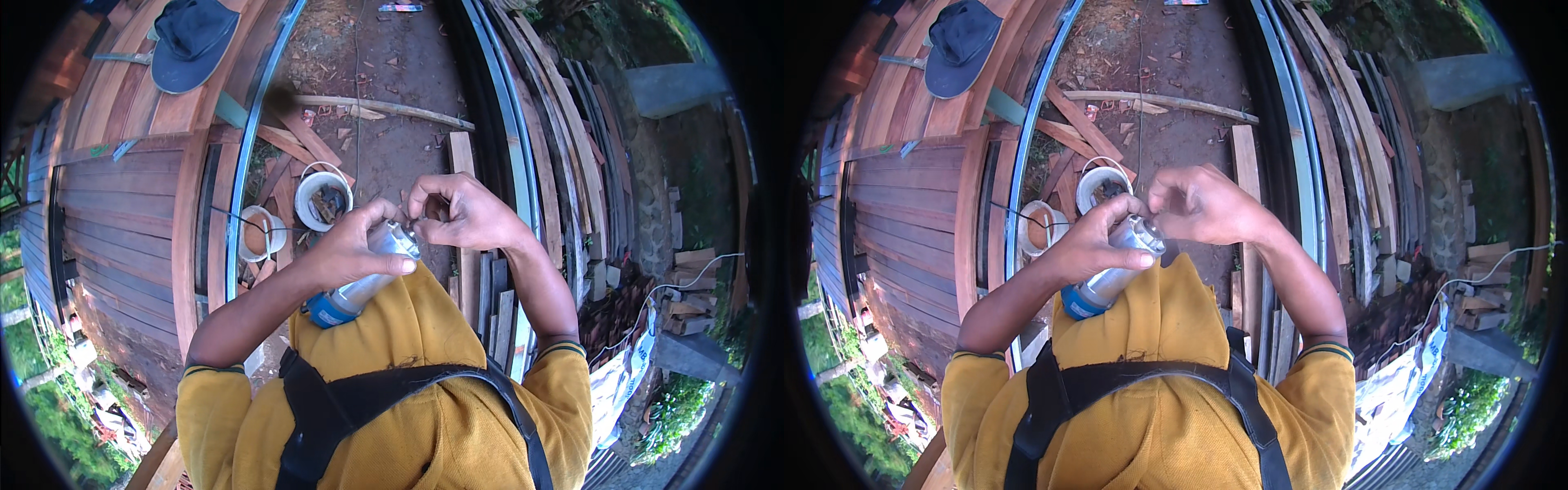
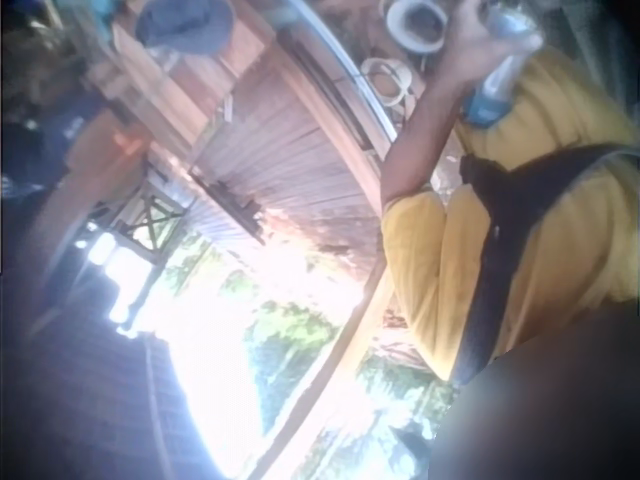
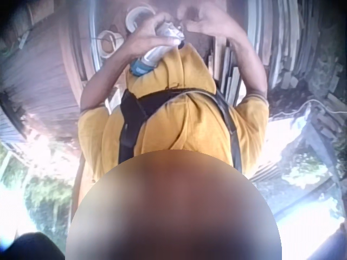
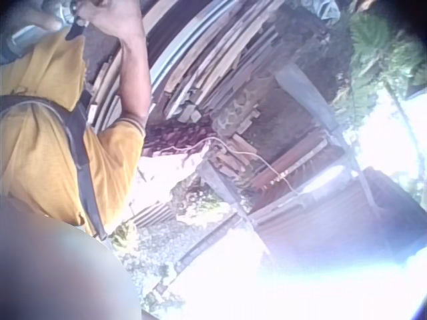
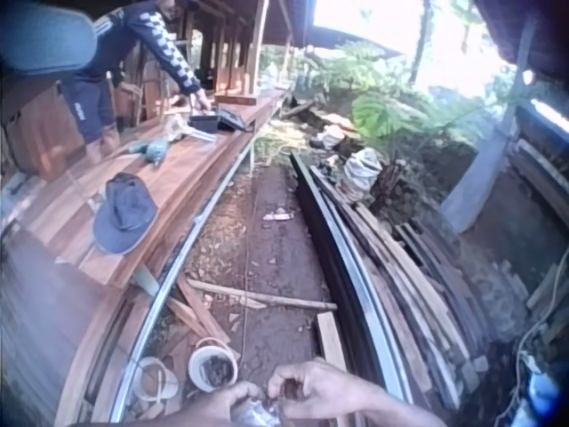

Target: The person uses an angle grinder to cut a metal rod, then assembles a pneumatic spray gun by attaching the rod and connecting an air hose. Another person assists by tightening a fitting on the spray gun.

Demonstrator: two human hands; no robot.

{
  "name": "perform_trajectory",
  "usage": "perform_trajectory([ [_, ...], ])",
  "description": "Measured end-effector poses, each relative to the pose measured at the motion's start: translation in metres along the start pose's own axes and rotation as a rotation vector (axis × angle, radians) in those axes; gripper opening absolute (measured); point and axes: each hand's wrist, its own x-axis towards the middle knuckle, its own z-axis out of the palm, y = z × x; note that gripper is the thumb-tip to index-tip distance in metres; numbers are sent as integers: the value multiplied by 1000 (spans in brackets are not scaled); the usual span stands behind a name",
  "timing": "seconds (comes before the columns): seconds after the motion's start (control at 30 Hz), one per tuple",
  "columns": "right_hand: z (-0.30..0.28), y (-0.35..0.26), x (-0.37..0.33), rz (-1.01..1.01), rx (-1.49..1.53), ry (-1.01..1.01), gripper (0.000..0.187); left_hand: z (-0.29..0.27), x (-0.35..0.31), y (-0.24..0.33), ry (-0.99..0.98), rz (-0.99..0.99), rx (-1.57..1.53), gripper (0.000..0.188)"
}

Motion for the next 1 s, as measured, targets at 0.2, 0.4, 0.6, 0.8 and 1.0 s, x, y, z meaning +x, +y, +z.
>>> perform_trajectory([
  [0.2, -4, -7, 0, -34, 61, 46, 31, -9, -4, 2, -15, 0, -47, 76],
  [0.4, -1, -3, 8, 30, -65, -29, 26, -13, -2, 10, -78, -44, -66, 75],
  [0.6, -8, -9, 4, -239, 22, 97, 38, -14, 1, 16, -61, -54, -159, 75],
  [0.8, -13, -10, 10, 97, -21, -47, 28, -13, 10, 15, -64, -70, -94, 79],
  [1.0, -20, -10, 7, 19, 108, 7, 28, -13, 20, 13, -37, -21, -100, 80],
])
